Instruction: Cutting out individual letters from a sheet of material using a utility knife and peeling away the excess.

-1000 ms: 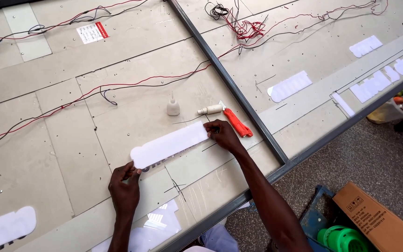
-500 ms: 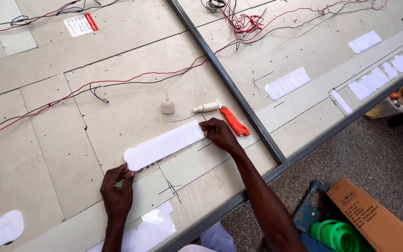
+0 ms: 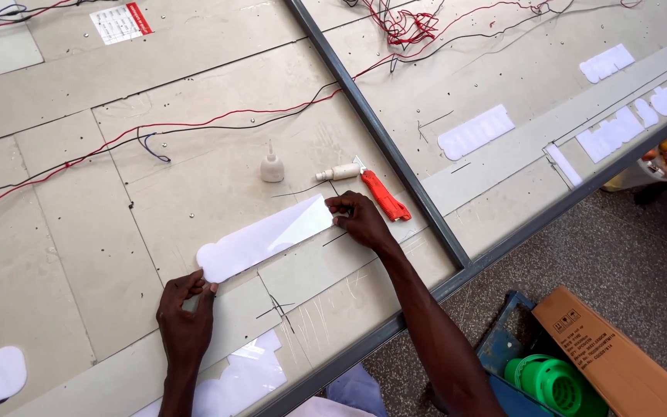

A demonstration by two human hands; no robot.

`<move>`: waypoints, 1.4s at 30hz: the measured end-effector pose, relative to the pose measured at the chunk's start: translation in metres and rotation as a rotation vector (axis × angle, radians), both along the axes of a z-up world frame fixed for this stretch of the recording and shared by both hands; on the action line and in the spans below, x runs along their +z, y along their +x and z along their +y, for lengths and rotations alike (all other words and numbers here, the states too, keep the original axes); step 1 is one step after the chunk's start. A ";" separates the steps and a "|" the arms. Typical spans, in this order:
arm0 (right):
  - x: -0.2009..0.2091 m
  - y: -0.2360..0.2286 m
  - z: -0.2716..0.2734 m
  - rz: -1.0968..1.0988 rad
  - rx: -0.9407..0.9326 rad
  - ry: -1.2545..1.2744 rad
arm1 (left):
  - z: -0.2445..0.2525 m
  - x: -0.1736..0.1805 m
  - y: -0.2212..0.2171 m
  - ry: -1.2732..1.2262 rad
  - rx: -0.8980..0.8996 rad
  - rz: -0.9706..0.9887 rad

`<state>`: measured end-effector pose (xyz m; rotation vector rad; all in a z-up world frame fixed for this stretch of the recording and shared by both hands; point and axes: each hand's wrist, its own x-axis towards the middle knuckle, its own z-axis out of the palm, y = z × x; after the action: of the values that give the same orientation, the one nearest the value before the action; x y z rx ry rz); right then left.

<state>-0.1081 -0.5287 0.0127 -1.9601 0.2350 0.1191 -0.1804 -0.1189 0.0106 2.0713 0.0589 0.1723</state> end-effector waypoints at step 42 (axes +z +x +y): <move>0.018 -0.007 0.005 -0.013 0.046 -0.099 | -0.013 0.026 -0.002 -0.021 0.037 0.250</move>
<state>-0.1147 -0.5239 0.0306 -2.0651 0.1903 0.1266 -0.1824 -0.1316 0.0361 2.0618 0.2510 -0.0652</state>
